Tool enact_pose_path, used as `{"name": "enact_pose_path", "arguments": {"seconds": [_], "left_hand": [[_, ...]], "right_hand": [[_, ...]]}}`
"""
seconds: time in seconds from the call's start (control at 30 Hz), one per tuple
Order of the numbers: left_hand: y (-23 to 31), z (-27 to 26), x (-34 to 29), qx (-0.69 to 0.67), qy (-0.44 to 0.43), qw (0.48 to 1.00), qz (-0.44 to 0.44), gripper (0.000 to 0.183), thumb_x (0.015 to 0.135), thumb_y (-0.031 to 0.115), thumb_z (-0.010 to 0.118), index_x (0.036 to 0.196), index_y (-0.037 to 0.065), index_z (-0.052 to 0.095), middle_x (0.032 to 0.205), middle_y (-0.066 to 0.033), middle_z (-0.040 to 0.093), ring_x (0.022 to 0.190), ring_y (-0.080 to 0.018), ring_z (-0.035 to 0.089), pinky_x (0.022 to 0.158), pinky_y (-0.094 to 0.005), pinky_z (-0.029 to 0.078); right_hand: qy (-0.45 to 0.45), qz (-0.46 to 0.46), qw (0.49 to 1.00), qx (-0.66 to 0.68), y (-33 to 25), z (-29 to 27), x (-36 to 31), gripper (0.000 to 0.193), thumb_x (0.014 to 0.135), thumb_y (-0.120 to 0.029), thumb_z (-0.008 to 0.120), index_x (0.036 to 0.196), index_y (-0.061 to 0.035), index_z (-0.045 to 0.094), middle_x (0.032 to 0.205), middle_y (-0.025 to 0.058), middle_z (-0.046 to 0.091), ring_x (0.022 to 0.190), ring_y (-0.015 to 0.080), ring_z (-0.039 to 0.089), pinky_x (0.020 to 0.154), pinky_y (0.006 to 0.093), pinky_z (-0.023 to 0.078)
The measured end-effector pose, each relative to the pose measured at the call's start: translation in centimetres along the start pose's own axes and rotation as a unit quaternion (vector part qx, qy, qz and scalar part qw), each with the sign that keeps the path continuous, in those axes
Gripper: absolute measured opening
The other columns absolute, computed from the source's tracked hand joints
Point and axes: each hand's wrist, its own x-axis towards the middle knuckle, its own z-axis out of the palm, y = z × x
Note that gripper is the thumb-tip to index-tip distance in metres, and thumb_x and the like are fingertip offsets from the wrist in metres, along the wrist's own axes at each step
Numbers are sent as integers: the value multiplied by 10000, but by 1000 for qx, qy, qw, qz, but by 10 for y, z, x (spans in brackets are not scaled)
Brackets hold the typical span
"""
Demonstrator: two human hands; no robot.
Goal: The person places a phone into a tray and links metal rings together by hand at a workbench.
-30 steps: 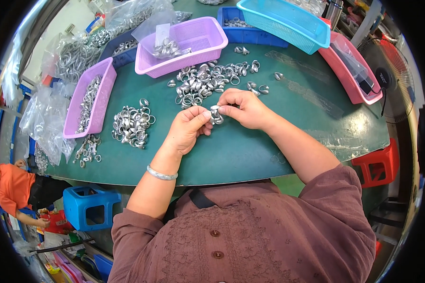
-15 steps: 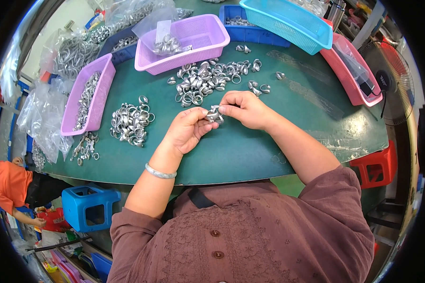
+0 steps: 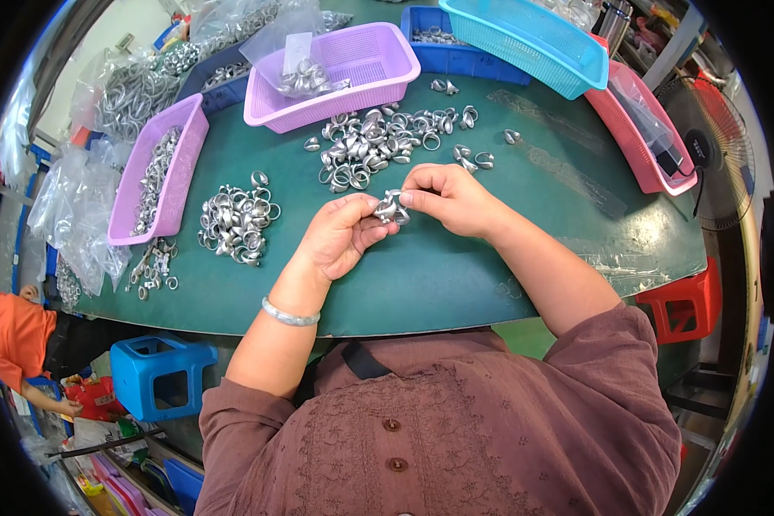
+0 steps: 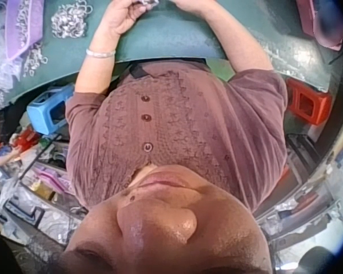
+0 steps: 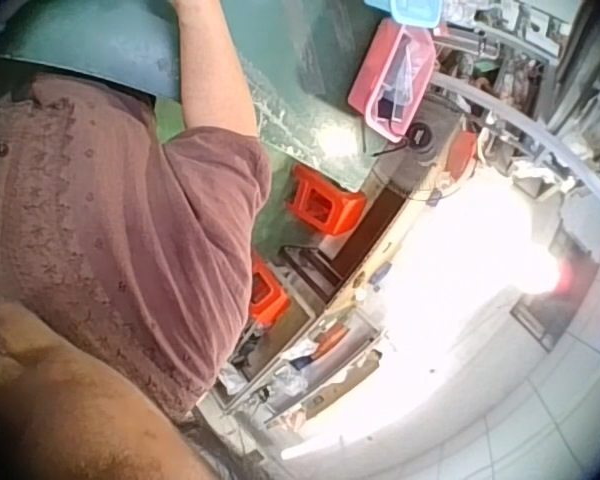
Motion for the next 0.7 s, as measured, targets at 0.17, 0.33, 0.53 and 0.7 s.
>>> {"name": "enact_pose_path", "arguments": {"seconds": [0.17,0.33,0.53,0.7], "left_hand": [[-2,-4,1,8,-39,998,43,119,879,87,510,920,-4,575,875,-110,631,761,-200,640,646,-234,532],[-1,-5,1,11,-51,997,50,110,858,69,554,944,3,579,879,-91,631,768,-173,631,648,-230,517],[-3,-5,0,50,-56,992,96,107,864,59,554,955,9,581,886,-75,630,791,-148,618,674,-214,509],[-3,-6,-1,51,-73,989,118,106,867,60,554,960,14,579,901,-71,625,819,-141,610,702,-224,507]], "right_hand": [[20,-78,996,-23,6,-1,-1,82,833,-65,598,828,17,590,855,29,552,769,102,510,676,248,419],[33,-111,992,-44,4,1,-2,60,812,-38,610,834,14,592,871,46,566,792,130,533,702,258,430],[72,-221,965,-123,-2,1,-2,78,756,-23,642,812,8,598,800,81,574,732,213,558,649,299,448],[90,-250,952,-151,-5,2,-2,106,737,-31,661,829,-5,617,807,81,581,735,228,578,646,310,465]]}}
